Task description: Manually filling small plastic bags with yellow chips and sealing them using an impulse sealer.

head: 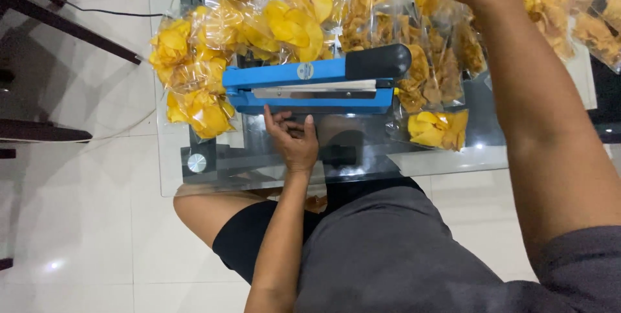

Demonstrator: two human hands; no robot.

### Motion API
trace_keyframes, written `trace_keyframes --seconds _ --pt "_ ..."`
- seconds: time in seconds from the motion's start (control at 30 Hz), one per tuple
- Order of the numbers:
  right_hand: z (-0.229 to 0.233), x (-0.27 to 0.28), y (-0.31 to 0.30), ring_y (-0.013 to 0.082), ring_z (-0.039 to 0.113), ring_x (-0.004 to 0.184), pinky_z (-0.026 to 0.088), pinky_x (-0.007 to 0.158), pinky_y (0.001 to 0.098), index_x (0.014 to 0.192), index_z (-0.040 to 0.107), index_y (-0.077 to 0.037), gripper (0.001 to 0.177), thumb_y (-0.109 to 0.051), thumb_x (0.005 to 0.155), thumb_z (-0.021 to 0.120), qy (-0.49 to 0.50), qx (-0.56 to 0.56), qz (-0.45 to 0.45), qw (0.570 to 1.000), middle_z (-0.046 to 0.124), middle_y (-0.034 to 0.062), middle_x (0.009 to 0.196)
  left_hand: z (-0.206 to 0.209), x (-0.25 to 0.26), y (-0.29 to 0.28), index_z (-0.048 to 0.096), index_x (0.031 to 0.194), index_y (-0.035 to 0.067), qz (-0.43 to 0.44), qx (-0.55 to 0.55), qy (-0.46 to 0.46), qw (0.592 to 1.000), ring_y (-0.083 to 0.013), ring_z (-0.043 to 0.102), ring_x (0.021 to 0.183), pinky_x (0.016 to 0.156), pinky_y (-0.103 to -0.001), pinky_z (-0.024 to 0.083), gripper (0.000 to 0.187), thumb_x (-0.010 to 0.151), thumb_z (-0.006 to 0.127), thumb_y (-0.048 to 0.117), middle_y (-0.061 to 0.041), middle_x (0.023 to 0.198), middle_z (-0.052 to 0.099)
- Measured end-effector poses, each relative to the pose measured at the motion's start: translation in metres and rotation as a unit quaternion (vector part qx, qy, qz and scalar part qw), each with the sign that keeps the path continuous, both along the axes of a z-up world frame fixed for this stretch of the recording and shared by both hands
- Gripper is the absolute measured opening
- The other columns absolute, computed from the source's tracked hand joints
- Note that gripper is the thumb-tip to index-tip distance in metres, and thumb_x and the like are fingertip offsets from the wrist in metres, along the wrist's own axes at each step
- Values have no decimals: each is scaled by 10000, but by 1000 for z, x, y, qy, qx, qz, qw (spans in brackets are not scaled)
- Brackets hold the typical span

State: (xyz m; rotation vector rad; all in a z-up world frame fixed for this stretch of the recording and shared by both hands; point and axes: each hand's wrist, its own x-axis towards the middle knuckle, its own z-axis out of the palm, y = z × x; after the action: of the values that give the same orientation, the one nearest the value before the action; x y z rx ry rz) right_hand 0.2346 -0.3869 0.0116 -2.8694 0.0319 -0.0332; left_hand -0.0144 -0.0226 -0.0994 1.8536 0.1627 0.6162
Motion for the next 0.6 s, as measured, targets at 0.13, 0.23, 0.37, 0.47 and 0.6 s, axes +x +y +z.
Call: trace_keyframes --seconds 0.13,0.23,0.37,0.47,0.6 --pt "-21 23 31 447 488 1144 399 826 522 1465 534 -26 836 -612 935 805 58 -114 -23 992 519 259 1358 5 1 -1 176 1608 76 15 18 20 1000 -150 603 731 601 -266 531 886 961 693 391 -95 1152 582" --pt "-57 46 26 343 655 992 522 653 485 1352 645 -150 1096 -997 656 623 36 -397 -27 917 672 72 1190 5 1 0 157 1605 70 -2 -1 21 1000 -152 619 738 585 -252 546 907 954 702 389 -109 1181 563" --pt "-65 45 40 412 583 1213 487 859 596 1526 536 -123 975 -695 755 710 118 -357 -54 925 583 139 1444 7 1 0 155 1605 77 -6 -6 27 1000 -145 617 773 617 -253 556 916 946 712 386 -99 1191 558" --pt "-96 54 32 463 635 1228 352 943 665 1511 524 -85 1011 -603 682 784 80 -371 -34 924 698 207 1345 6 1 2 145 1613 79 -6 -16 30 999 -139 610 771 618 -245 543 942 938 725 387 -97 1194 558" --pt "-87 48 34 463 560 1272 316 997 690 1515 523 -66 931 -490 741 817 41 -315 -21 948 621 221 1396 11 2 0 177 1598 43 8 43 18 999 -163 629 796 695 -304 566 1043 862 822 403 -125 1204 567"
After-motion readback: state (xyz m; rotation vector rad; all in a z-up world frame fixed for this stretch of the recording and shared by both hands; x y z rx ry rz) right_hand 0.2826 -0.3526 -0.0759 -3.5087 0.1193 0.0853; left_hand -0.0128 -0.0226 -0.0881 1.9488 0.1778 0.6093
